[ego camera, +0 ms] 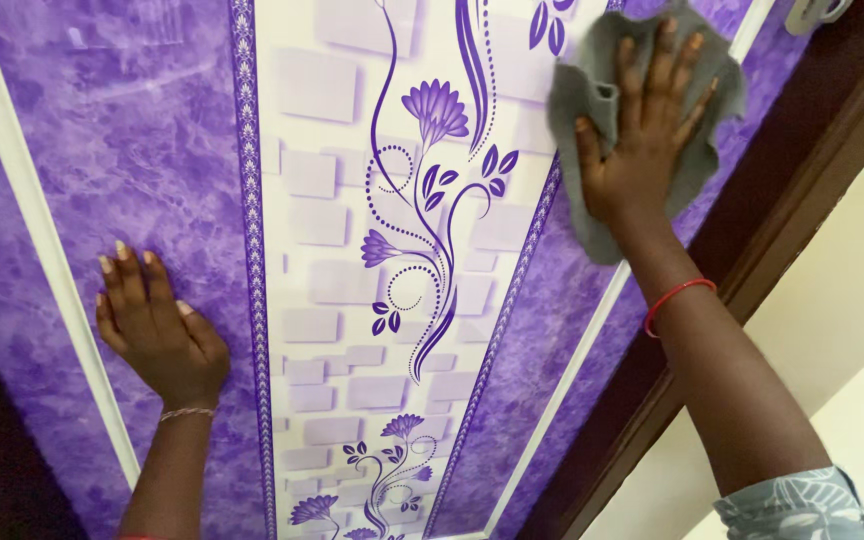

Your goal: The person cleans a decorative purple door panel by hand with a cloth, wiping the floral and brick-patterned sections from top to bottom while sitting on the floor.

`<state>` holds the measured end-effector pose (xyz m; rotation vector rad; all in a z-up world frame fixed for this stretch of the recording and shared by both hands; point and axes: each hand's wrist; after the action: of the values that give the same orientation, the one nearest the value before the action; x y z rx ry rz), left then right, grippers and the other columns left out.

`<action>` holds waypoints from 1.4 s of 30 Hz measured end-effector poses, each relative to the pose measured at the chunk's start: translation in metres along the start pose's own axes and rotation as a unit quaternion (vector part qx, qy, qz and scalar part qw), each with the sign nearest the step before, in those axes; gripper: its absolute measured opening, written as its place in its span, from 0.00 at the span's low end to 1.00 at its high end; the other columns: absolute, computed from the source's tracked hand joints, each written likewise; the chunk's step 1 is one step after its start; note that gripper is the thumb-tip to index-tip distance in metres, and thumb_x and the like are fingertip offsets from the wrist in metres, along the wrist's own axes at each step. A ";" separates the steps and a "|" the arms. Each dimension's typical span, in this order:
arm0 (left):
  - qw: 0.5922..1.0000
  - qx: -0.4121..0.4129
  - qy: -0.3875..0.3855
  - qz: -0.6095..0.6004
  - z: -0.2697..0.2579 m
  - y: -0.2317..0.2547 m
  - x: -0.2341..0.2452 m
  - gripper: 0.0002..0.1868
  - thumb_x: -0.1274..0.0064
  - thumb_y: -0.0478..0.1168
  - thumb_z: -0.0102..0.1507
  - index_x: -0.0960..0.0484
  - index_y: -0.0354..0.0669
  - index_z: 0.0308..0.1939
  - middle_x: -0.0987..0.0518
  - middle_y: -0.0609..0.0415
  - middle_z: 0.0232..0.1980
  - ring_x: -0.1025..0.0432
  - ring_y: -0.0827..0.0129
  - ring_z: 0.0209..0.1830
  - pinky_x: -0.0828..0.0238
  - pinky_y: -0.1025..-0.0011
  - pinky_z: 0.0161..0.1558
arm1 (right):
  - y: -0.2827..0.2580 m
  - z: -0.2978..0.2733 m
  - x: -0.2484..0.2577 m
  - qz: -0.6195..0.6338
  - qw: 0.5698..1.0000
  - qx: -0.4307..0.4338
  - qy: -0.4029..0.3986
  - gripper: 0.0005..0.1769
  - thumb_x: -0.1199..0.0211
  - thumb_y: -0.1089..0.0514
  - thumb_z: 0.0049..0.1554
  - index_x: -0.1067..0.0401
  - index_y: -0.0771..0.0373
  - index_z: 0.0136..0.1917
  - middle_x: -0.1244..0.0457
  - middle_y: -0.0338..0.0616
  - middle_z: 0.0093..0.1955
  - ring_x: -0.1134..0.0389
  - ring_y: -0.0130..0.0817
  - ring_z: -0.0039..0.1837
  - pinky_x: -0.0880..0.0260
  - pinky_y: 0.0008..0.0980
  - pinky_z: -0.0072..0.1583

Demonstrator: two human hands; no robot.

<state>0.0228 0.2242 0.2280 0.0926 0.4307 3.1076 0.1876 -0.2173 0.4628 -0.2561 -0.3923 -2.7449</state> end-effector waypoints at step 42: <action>0.991 -0.001 0.107 -0.081 -0.023 -0.031 -0.032 0.23 0.53 0.43 0.71 0.36 0.39 0.68 0.37 0.36 0.74 0.44 0.43 0.79 0.50 0.45 0.78 | -0.446 0.047 0.006 0.160 0.961 0.209 -0.080 0.47 0.43 0.27 0.63 0.56 0.43 0.85 0.64 0.50 0.87 0.67 0.48 0.88 0.74 0.73 0.81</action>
<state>0.0533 0.2473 0.1955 -0.2649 0.4145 2.9661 0.0235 0.1959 0.4033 -0.3907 -0.8764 -2.2658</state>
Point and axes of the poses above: each hand's wrist, its own z-axis towards the middle knuckle, its own x-axis out of the back of the hand, y = z × x
